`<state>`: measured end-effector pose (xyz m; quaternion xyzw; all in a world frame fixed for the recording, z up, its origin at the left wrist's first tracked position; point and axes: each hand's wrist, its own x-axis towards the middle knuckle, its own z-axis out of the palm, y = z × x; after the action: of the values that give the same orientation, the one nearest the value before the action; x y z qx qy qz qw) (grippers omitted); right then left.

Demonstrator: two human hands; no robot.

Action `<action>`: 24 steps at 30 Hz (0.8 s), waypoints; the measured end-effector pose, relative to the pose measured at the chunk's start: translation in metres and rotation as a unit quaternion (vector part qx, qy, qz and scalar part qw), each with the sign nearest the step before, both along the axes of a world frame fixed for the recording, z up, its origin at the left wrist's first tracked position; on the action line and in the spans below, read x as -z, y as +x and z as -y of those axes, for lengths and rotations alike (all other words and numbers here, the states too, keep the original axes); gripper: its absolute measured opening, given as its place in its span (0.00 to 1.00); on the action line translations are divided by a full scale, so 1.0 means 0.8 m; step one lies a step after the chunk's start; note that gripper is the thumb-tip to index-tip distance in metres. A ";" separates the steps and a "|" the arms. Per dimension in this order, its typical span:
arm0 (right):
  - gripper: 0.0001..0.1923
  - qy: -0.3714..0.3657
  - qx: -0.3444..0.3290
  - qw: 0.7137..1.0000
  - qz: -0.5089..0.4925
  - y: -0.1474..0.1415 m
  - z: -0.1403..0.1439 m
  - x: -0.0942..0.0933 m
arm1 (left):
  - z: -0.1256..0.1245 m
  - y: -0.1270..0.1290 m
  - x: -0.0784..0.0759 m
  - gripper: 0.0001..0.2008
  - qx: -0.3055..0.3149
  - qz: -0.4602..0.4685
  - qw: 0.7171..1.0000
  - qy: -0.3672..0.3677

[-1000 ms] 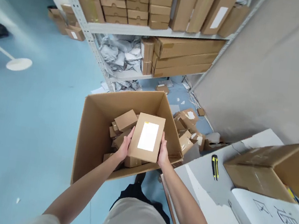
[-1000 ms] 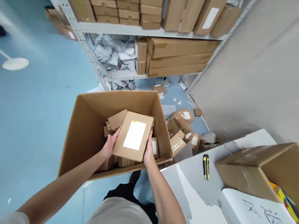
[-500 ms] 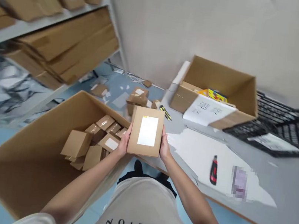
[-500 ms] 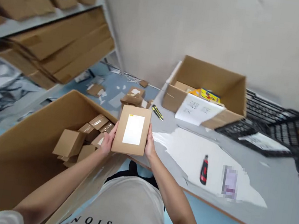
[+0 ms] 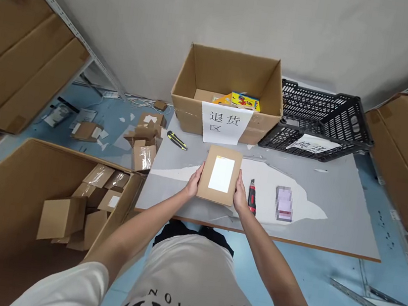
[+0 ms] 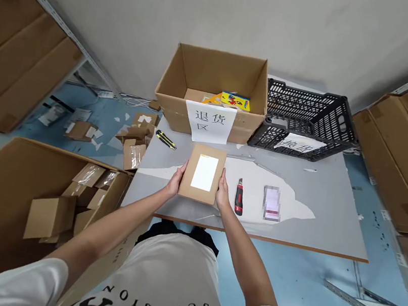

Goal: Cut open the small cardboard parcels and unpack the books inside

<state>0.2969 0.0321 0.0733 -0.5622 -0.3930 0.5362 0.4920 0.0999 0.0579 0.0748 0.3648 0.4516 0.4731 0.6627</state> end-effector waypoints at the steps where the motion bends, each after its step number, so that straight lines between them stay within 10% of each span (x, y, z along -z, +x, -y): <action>1: 0.36 -0.006 -0.004 1.000 -0.002 0.006 0.001 0.005 | -0.001 0.005 0.003 0.33 0.002 -0.008 1.000 0.010; 9: 0.38 -0.019 0.008 0.999 -0.024 0.002 0.004 0.034 | 0.000 -0.003 0.035 0.35 0.021 -0.102 0.992 0.075; 24: 0.40 -0.070 0.066 0.995 -0.030 -0.014 0.022 0.082 | 0.005 -0.030 0.061 0.37 0.089 0.033 0.993 -0.077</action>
<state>0.2856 0.0142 0.0077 -0.6036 -0.3013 0.5457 0.4971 0.0763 0.0543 0.0258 0.3356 0.4299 0.3884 0.7428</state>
